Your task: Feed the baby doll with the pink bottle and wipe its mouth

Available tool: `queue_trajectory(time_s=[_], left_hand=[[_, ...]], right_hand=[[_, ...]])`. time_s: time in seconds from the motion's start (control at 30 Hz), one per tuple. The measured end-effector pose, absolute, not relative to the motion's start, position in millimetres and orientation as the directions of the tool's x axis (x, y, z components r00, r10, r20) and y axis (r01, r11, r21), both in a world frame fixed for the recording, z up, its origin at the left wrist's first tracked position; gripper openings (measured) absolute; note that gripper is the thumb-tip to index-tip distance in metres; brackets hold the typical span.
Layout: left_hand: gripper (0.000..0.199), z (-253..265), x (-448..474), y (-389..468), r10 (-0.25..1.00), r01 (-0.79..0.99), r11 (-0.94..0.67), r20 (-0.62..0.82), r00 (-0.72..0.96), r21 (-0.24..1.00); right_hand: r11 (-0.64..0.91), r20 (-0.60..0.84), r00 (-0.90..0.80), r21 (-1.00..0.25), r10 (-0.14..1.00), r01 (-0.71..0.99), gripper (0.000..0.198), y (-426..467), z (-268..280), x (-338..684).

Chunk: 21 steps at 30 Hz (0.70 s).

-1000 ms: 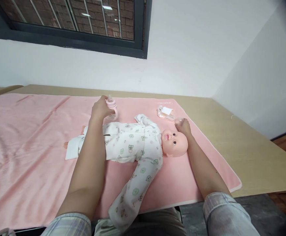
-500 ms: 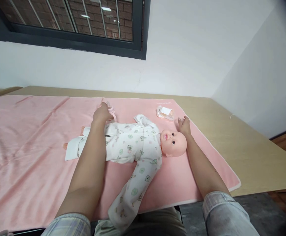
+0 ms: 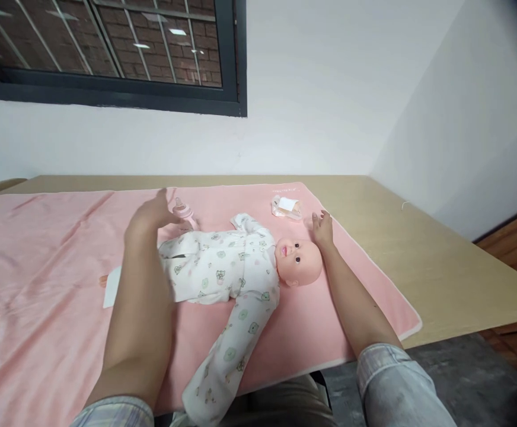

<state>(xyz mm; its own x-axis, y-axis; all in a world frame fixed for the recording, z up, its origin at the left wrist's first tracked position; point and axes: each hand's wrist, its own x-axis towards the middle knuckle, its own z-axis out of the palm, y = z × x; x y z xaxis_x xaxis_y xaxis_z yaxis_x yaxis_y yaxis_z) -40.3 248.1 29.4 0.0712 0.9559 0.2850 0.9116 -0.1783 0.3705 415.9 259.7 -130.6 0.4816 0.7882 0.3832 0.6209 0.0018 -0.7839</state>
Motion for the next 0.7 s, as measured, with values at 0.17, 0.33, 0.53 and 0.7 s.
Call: queue_trajectory(time_s=[0.17,0.33,0.53,0.7], left_hand=[[0.075,74.1,10.9,193.9,0.794,0.897,-0.299,0.606,0.045,0.325],[0.045,75.9,107.6,178.6,0.66,0.574,-0.75,0.41,0.629,0.327],[0.045,43.5,183.7,222.1,0.474,0.446,-0.774,-0.056,0.879,0.449],[0.054,21.9,220.8,247.1,0.33,0.548,-0.599,-0.443,0.833,0.584]], right_hand=[[0.008,0.425,0.494,-0.764,0.758,0.646,0.062,260.4,-126.4,413.2],[0.084,0.522,0.46,-0.722,0.718,0.687,0.056,257.9,-122.0,408.5],[0.299,0.716,0.217,-0.52,0.663,0.8,0.043,251.2,-112.4,396.9],[0.417,0.751,-0.022,-0.342,0.66,0.842,0.039,252.8,-110.9,381.6]])
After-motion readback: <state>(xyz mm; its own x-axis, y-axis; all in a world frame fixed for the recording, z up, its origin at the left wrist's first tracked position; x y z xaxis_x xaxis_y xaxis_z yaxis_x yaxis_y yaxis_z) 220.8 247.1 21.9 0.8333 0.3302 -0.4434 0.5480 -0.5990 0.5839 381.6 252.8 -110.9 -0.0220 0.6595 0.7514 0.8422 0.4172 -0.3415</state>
